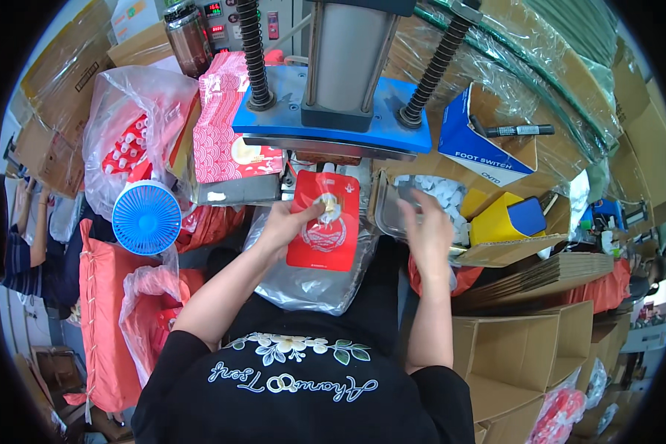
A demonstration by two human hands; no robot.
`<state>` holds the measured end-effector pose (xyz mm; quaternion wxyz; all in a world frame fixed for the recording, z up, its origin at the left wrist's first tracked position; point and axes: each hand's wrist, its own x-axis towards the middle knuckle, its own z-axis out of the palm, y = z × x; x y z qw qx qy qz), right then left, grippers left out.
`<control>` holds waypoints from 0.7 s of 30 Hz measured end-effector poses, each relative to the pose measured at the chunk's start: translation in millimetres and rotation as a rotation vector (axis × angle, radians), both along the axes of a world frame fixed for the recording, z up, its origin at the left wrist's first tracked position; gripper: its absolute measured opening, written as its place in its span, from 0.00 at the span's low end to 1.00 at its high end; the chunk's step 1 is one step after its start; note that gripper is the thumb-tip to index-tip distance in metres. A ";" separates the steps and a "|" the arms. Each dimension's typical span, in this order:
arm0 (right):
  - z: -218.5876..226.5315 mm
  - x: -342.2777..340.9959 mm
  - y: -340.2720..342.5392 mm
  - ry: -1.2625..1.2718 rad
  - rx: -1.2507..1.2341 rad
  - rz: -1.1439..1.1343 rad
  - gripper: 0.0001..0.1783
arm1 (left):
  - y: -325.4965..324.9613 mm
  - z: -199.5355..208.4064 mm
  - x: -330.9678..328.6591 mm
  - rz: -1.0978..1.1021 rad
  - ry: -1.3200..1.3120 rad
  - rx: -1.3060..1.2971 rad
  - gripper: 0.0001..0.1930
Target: Packaging small white items into red plastic bags and using a heat sealer to seal them.
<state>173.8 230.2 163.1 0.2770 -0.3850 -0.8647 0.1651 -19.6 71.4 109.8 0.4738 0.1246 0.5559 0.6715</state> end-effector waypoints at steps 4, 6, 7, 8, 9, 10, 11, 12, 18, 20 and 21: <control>-19.1 39.9 36.5 -0.361 0.151 -0.280 0.19 | 13.8 6.8 -3.4 0.036 -0.086 -0.062 0.14; -35.6 38.5 45.4 -0.448 0.128 -0.259 0.17 | 9.3 1.1 -6.1 0.069 -0.087 -0.056 0.13; -45.1 35.9 45.7 -0.377 0.168 -0.229 0.16 | 7.3 -2.8 -8.9 0.065 -0.072 -0.048 0.13; -50.9 25.7 41.7 -0.307 0.206 -0.185 0.16 | 2.5 -5.9 -14.1 0.074 -0.057 -0.046 0.13; -59.2 19.7 44.0 -0.302 0.179 -0.149 0.15 | 1.3 -7.7 -20.1 0.013 -0.043 -0.031 0.15; -66.7 14.5 44.5 -0.294 0.148 -0.109 0.15 | -2.8 -4.2 -30.5 -0.073 0.207 -0.115 0.14; -67.7 4.2 39.3 -0.230 0.179 -0.082 0.14 | -8.2 0.0 -44.6 -0.144 0.459 -0.204 0.14; -64.0 0.9 36.7 -0.223 0.167 -0.079 0.14 | -12.1 4.0 -55.1 -0.057 0.737 -0.175 0.16; -54.2 -11.0 34.9 -0.041 0.257 0.014 0.15 | -59.6 -29.0 -76.4 0.081 1.742 -0.487 0.43; -52.2 -2.2 37.6 0.081 0.203 0.021 0.16 | -77.0 -34.2 -67.7 0.121 1.639 -0.418 0.27; -49.4 0.8 37.1 0.115 0.142 0.033 0.16 | -82.9 -33.1 -66.4 0.167 1.575 -0.363 0.20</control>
